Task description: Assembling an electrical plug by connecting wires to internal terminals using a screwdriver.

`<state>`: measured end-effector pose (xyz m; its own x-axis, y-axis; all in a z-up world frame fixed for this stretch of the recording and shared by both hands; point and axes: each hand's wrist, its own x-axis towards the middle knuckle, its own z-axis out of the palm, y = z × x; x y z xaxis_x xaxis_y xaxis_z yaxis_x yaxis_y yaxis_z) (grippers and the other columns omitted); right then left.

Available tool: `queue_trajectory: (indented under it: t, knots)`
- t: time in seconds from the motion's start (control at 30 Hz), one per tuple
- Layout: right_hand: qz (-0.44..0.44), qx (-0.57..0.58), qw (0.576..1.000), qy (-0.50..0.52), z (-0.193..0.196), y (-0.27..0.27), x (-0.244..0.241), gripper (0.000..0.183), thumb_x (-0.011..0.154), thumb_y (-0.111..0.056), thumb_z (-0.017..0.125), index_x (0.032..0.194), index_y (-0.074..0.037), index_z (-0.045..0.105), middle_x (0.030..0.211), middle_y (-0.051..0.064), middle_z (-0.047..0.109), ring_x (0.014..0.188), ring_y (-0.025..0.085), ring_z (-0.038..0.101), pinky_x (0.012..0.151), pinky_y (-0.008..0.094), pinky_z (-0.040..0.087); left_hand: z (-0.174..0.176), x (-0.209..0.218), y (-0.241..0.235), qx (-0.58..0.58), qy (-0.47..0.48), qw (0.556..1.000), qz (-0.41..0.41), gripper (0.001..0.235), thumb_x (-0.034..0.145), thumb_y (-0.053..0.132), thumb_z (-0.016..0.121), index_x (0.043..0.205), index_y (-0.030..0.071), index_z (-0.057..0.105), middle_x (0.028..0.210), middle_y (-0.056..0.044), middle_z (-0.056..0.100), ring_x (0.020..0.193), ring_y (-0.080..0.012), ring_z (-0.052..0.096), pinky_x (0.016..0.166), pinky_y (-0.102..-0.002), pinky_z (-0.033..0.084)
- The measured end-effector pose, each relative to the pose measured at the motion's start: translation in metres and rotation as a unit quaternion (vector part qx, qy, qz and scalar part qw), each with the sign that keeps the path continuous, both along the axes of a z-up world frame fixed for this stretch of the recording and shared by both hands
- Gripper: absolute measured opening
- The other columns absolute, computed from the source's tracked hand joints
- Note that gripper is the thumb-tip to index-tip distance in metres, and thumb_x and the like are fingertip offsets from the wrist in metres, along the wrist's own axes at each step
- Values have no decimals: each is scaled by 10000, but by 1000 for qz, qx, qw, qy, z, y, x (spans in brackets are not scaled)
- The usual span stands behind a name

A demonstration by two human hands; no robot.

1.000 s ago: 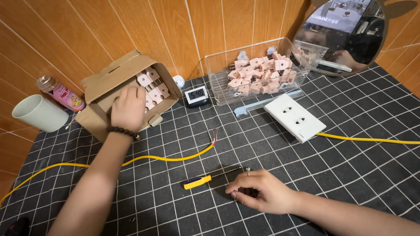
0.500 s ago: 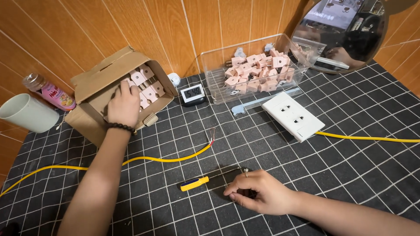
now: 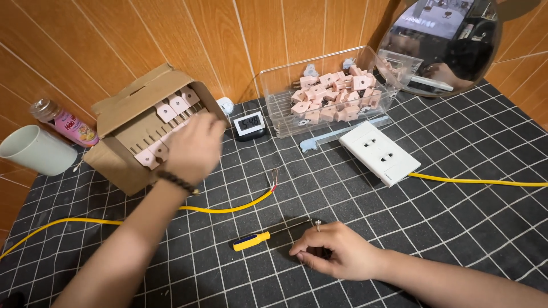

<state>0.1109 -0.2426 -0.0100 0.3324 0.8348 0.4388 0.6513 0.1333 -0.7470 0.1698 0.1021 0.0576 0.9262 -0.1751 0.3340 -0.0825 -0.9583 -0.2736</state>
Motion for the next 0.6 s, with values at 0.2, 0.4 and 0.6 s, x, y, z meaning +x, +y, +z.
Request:
queue_trajectory:
  t: [0.2, 0.4, 0.6]
  knots:
    - [3, -10, 1000, -1, 0, 0, 1, 123, 994, -141, 695, 1092, -96, 753, 891, 41, 765, 711, 178, 717, 626, 302, 599, 54, 60, -102, -201, 138, 966, -91, 442, 1124, 231, 355, 866, 75, 678, 877, -91, 659, 845, -260, 657, 826, -465, 551]
    - [5, -24, 999, 26, -2, -1, 4, 137, 982, -135, 700, 1101, -90, 753, 970, 67, 790, 831, 200, 768, 757, 323, 643, 4, 181, -130, -238, 220, 941, -94, 446, 1057, 314, 318, 638, 172, 381, 638, 0, 379, 678, -196, 446, 701, -399, 416]
    - [-11, -33, 998, 59, -4, -1, 5, 128, 985, -159, 699, 1092, -124, 760, 983, 42, 800, 809, 182, 756, 714, 302, 618, -12, 216, -143, -214, 251, 943, -47, 714, 1053, 531, 166, 1071, 96, 731, 1100, -188, 728, 1170, -365, 613, 1172, -560, 314]
